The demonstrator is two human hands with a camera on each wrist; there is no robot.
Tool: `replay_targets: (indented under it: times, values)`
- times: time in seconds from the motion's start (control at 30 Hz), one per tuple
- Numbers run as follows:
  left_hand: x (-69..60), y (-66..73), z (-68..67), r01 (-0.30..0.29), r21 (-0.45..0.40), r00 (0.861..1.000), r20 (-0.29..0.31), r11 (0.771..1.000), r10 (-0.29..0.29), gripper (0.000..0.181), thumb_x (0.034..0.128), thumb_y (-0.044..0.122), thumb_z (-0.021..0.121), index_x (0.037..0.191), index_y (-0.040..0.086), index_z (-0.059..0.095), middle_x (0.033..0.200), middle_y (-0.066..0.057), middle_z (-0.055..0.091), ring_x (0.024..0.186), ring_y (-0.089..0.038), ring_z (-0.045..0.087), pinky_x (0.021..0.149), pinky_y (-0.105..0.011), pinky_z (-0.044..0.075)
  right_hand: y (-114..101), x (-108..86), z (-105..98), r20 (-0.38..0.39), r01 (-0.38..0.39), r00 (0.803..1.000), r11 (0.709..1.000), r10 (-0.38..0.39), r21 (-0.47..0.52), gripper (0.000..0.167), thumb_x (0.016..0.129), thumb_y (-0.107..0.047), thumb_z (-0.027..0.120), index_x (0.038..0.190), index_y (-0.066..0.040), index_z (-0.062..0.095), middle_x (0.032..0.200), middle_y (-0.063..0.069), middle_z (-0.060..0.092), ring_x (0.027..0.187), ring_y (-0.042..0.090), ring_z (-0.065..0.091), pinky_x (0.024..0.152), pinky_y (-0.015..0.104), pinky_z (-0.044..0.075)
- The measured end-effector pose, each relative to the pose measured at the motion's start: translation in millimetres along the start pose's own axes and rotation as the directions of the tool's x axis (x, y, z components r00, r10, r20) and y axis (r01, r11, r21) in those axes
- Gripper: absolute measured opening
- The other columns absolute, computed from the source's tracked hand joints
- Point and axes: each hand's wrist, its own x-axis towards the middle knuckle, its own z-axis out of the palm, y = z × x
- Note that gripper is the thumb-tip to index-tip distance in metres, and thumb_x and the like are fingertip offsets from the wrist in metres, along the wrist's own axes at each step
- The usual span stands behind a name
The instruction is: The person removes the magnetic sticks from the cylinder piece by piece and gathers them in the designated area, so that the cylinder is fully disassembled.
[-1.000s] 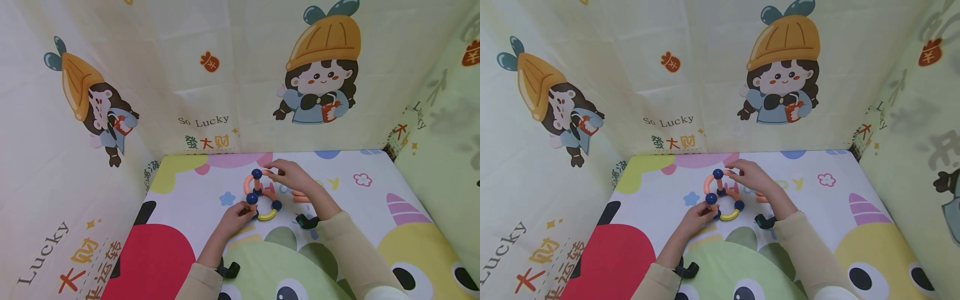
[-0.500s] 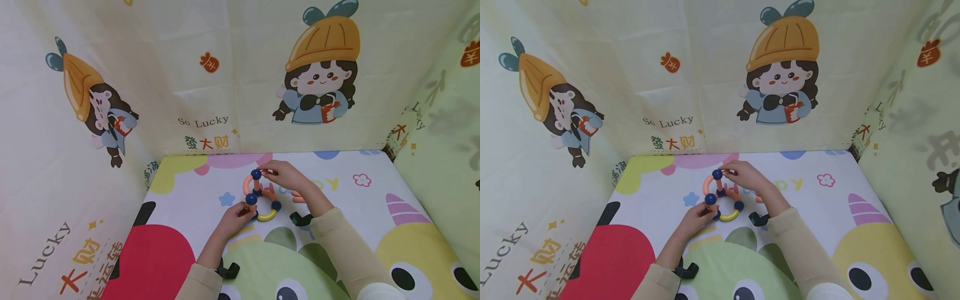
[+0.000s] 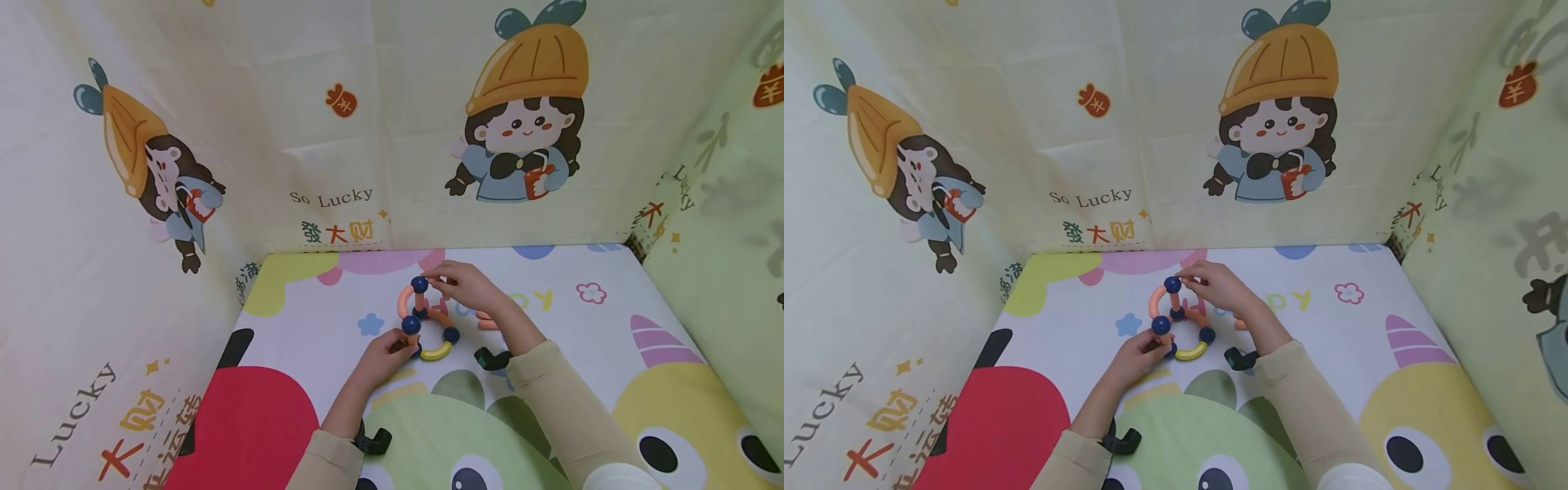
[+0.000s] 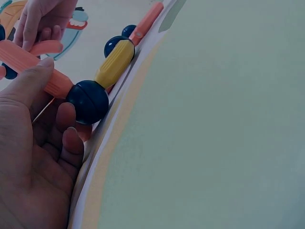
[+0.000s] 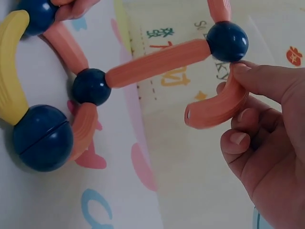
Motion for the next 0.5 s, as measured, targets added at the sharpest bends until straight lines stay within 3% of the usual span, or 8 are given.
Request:
replay_targets:
  times: [0.13,0.27,0.4,0.5]
  values:
    - [0.1,-0.3,0.6,0.003,0.010,1.000,-0.001,1.000,-0.003,0.026,0.0874,0.060,0.065,0.104,0.040,0.066,0.103,0.015,0.068,0.084,-0.014,0.060,0.076,-0.031,0.048,13.3,-4.9,0.0,-0.039,-0.023,0.999,0.999,0.025,0.044,0.029,0.100,-0.030,0.059,0.128,-0.025,0.066,0.099,-0.002,0.065,0.075,0.019,0.054,0.068,0.033,0.047]
    - [-0.1,0.7,0.6,-0.007,0.019,1.000,-0.006,1.000,0.007,0.025,0.0890,0.058,0.064,0.107,0.041,0.066,0.101,0.014,0.067,0.083,-0.013,0.059,0.076,-0.030,0.047,25.6,-17.1,-2.8,-0.063,-0.097,0.992,0.987,0.106,0.128,0.027,0.098,-0.038,0.060,0.123,-0.030,0.067,0.105,-0.004,0.067,0.083,0.022,0.055,0.073,0.035,0.048]
    - [-0.5,1.2,0.2,-0.020,0.009,1.000,-0.010,1.000,0.020,0.026,0.0893,0.056,0.065,0.111,0.042,0.066,0.100,0.013,0.067,0.084,-0.013,0.060,0.076,-0.030,0.048,37.5,-33.7,-6.6,-0.062,-0.218,0.970,0.951,0.236,0.221,0.031,0.095,-0.048,0.061,0.122,-0.033,0.065,0.108,-0.002,0.067,0.092,0.026,0.057,0.077,0.038,0.051]
    - [-0.5,0.5,0.0,-0.026,0.001,1.000,-0.010,1.000,0.026,0.027,0.0892,0.056,0.065,0.112,0.041,0.067,0.101,0.013,0.068,0.084,-0.012,0.060,0.076,-0.030,0.048,49.0,-47.3,-8.4,-0.079,-0.263,0.953,0.928,0.293,0.265,0.037,0.093,-0.052,0.063,0.124,-0.031,0.064,0.110,0.002,0.066,0.094,0.028,0.059,0.077,0.039,0.052]
